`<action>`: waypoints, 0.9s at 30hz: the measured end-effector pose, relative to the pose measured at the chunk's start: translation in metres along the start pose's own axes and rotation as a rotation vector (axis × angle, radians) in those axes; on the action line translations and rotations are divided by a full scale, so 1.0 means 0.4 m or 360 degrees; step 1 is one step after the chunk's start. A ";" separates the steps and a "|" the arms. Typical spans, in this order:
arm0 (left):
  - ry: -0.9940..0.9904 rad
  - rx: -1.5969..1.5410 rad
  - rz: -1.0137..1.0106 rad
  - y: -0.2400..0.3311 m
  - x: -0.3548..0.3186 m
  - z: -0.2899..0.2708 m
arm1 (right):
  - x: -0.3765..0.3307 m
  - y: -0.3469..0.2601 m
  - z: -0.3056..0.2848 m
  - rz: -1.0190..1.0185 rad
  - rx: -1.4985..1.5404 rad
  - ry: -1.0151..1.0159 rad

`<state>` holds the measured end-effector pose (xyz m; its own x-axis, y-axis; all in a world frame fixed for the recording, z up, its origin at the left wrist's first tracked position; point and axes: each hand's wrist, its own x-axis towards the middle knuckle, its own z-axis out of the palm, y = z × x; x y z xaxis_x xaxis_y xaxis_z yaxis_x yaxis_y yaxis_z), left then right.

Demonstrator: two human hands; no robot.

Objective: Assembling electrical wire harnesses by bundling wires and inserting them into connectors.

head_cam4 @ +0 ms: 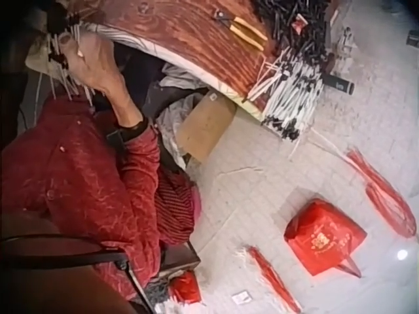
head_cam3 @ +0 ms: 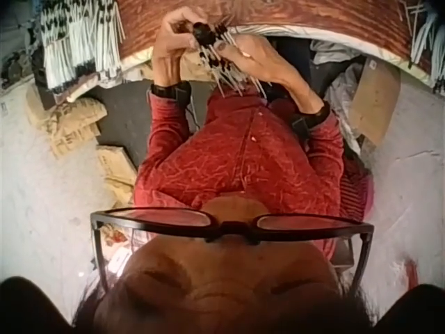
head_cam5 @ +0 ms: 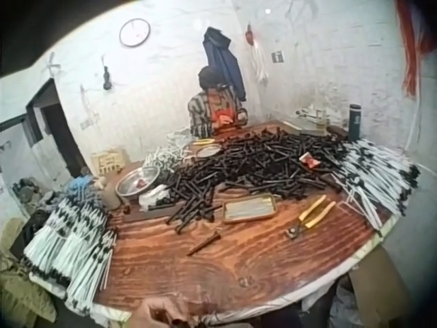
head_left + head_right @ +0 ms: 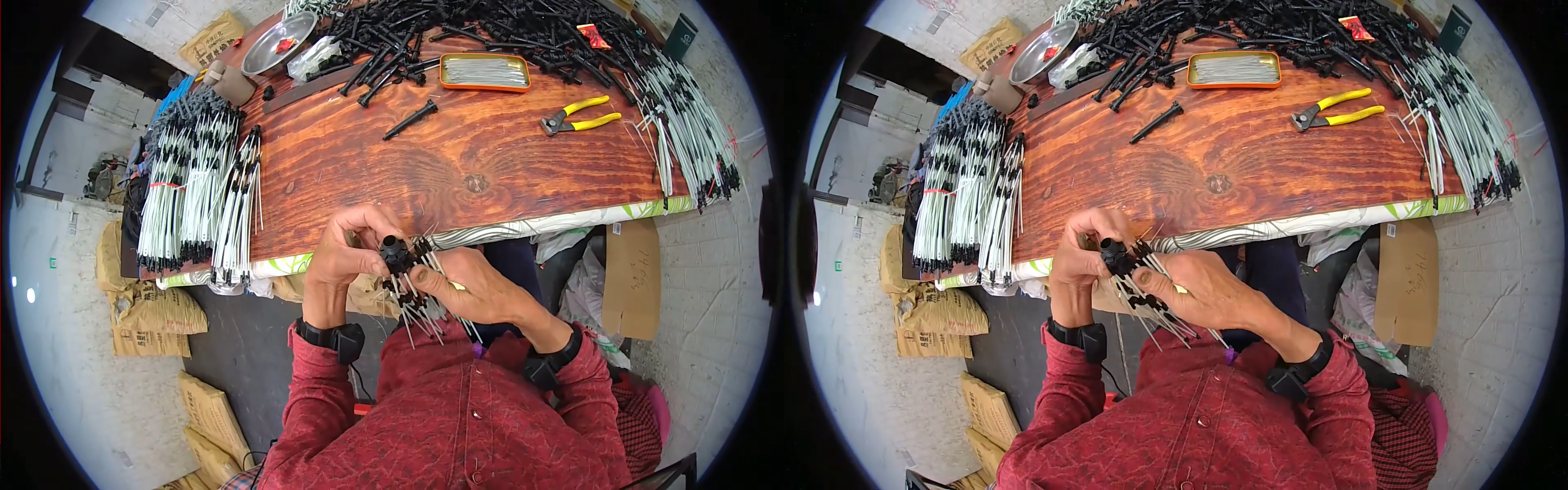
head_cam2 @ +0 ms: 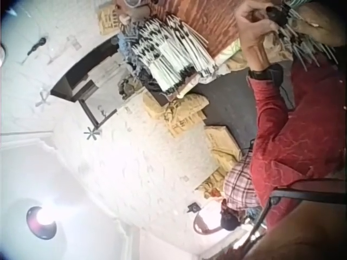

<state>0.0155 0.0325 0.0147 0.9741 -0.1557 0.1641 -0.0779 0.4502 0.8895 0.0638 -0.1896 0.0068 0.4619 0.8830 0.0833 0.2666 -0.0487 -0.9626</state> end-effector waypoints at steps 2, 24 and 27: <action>0.0016 0.0008 -0.0064 -0.016 -0.013 -0.015 | -0.001 0.010 -0.008 0.0036 -0.0017 -0.0072; -0.0414 0.0787 -0.0194 0.173 0.048 0.094 | -0.017 -0.027 -0.037 -0.0563 -0.0187 0.0152; -0.0347 0.0851 -0.0271 0.153 0.040 0.066 | -0.015 -0.008 -0.021 -0.0430 -0.0189 0.0217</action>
<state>0.0207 0.0343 0.0830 0.9207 -0.3888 0.0337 -0.0756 -0.0929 0.9928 0.0672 -0.1987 0.0115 0.4680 0.8011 0.3732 0.4882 0.1177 -0.8648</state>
